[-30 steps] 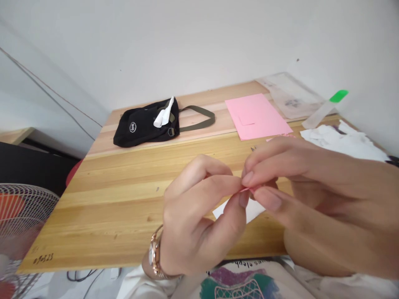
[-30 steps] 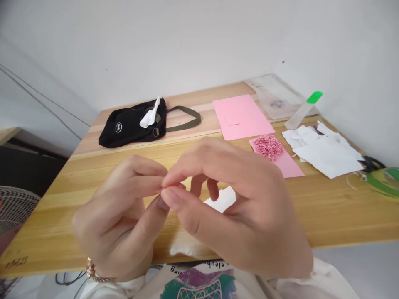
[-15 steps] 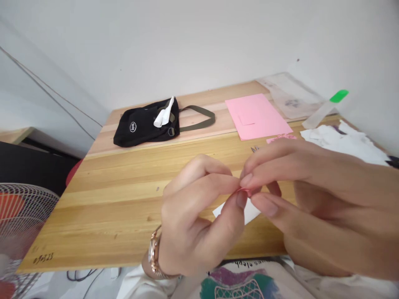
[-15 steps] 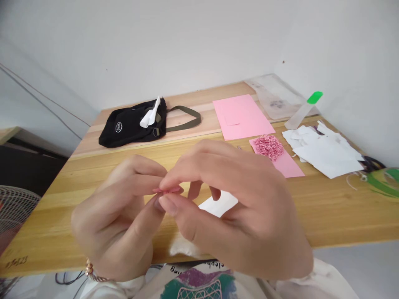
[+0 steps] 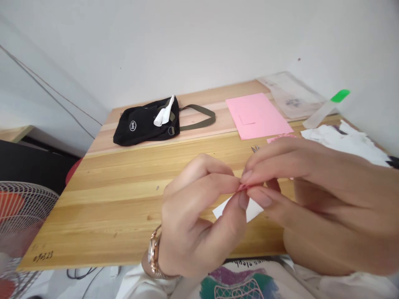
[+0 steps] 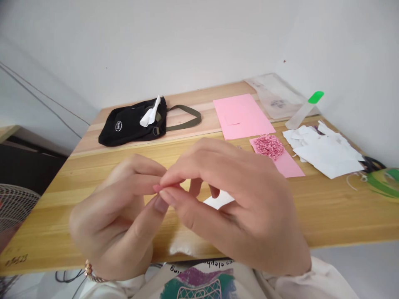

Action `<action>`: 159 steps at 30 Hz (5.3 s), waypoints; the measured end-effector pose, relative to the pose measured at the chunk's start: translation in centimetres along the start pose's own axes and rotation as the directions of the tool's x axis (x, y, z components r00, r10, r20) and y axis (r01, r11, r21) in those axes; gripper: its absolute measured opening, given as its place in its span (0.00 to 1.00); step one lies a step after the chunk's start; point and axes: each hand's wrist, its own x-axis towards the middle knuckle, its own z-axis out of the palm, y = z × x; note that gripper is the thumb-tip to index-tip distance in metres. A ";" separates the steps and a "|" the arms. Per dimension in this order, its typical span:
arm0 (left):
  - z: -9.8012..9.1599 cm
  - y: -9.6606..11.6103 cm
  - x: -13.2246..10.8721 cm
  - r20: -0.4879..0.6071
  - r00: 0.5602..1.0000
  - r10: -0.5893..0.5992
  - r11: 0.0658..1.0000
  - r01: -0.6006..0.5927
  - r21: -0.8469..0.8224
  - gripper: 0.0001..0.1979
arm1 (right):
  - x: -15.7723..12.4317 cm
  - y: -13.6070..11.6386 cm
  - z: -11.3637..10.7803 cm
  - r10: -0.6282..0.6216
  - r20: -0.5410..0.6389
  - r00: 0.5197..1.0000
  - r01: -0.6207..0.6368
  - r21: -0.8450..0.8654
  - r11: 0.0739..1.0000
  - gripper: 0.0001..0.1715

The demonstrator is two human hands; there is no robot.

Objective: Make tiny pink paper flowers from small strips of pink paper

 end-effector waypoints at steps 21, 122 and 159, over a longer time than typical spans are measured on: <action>-0.2 0.0 -0.2 0.033 0.999 -0.040 0.992 0.044 -0.120 0.06 | 0.0 0.0 0.1 -0.046 0.006 0.999 0.046 -0.088 0.995 0.06; -0.1 -0.3 0.4 0.072 0.997 0.011 1.000 -0.009 -0.030 0.04 | 0.8 -0.4 0.5 0.071 -0.091 0.993 -0.070 0.015 0.997 0.06; 0.0 -0.1 0.5 0.057 0.998 0.010 0.998 -0.006 -0.062 0.04 | 0.4 -0.4 0.4 0.069 -0.116 0.991 -0.062 0.057 0.996 0.03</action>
